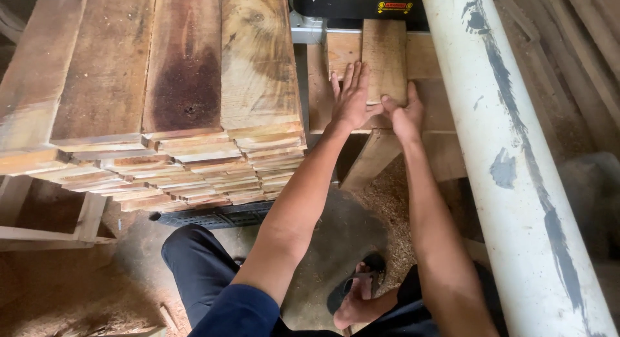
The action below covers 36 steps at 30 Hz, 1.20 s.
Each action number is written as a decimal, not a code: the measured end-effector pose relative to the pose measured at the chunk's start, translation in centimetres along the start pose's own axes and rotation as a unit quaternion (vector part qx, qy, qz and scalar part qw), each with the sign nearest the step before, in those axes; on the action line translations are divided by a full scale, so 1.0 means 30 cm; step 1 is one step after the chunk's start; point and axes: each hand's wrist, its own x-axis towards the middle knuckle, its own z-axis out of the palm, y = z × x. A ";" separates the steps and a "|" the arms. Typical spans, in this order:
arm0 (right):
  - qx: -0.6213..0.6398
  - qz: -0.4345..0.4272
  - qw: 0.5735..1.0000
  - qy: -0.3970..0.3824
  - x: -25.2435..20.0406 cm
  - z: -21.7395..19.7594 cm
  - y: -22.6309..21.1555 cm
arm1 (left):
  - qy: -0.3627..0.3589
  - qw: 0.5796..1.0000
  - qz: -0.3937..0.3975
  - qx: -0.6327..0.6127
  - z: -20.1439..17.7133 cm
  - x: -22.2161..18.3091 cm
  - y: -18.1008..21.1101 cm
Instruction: Feeding wooden boards into a thickness planer machine to smooth and level their surfaces.
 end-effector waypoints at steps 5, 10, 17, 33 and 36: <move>-0.001 0.042 0.998 -0.037 -0.139 -0.005 -0.113 | -0.022 0.999 0.014 -0.047 -0.021 -0.093 0.007; -0.029 0.074 0.995 -0.054 -0.238 -0.023 -0.180 | -0.031 0.997 0.022 -0.072 -0.029 -0.198 0.031; 0.050 0.037 0.998 -0.017 -0.368 -0.046 -0.188 | -0.018 0.972 0.053 -0.230 -0.115 -0.352 0.111; 0.084 -0.046 0.985 -0.144 -0.701 0.372 -0.833 | 0.186 0.961 0.148 -0.138 -0.663 -0.426 0.023; 0.099 -0.108 0.966 -0.213 -0.738 0.505 -0.846 | 0.220 0.950 0.160 -0.155 -0.746 -0.487 -0.106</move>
